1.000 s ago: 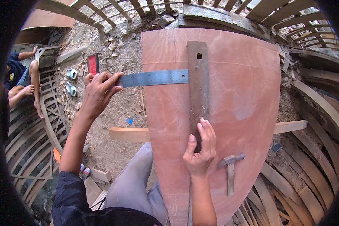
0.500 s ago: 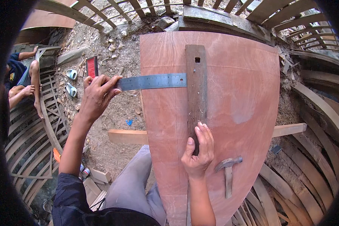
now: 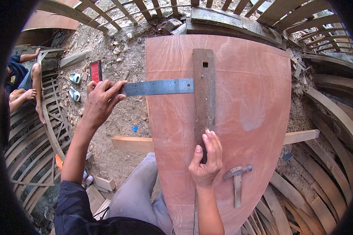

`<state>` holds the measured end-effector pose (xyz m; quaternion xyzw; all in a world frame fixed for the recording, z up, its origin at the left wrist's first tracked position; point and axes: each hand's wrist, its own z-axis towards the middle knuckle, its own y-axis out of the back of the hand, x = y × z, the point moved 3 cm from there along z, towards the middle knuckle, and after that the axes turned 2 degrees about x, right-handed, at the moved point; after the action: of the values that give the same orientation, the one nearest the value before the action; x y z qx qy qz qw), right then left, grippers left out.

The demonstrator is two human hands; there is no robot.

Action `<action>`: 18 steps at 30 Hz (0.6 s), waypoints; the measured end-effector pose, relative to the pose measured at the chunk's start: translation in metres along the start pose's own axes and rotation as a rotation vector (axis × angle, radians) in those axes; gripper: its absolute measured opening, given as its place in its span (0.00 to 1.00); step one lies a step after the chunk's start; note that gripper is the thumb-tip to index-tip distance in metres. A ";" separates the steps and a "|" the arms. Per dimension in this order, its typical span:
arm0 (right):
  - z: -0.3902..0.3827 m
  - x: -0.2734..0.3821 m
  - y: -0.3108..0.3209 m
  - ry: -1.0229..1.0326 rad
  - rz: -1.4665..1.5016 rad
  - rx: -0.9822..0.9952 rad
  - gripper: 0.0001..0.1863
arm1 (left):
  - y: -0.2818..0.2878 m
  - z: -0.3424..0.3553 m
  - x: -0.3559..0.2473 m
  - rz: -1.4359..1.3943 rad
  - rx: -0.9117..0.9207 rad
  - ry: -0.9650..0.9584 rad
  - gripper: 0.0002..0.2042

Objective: The person aligns a wooden strip on a plywood board, secures it with a nail and hammer, and measures with a ruler. The person then cuts along the board using a circular saw, sets the saw down, and brushes sawdust off their clothes.

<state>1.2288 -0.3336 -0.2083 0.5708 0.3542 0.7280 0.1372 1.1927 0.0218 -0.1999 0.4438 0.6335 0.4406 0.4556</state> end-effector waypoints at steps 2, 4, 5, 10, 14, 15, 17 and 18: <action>0.000 0.000 0.000 -0.005 0.010 -0.001 0.15 | 0.000 0.000 -0.001 -0.001 0.002 0.001 0.21; 0.001 0.000 0.000 -0.001 0.009 0.000 0.15 | 0.001 0.000 -0.001 -0.001 0.004 0.002 0.21; 0.001 0.000 0.001 0.002 0.008 0.001 0.16 | 0.001 0.001 -0.002 0.000 0.009 0.004 0.21; 0.002 0.003 0.002 -0.005 0.014 0.009 0.16 | 0.001 0.000 0.000 -0.012 0.022 0.005 0.21; -0.011 -0.003 0.018 0.015 0.013 -0.039 0.18 | -0.002 -0.010 -0.001 -0.052 -0.008 0.016 0.20; -0.019 -0.006 0.028 0.015 0.014 -0.046 0.18 | -0.007 -0.016 0.002 -0.052 -0.043 0.011 0.20; -0.045 -0.017 0.061 -0.079 -0.195 -0.041 0.19 | -0.013 -0.028 0.010 -0.097 -0.105 0.044 0.21; -0.061 -0.025 0.079 -0.078 -0.205 -0.045 0.19 | -0.014 -0.030 0.012 -0.155 -0.166 0.080 0.22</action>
<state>1.1963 -0.4269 -0.1800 0.5563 0.3884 0.6952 0.2374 1.1589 0.0261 -0.2097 0.3365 0.6450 0.4723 0.4977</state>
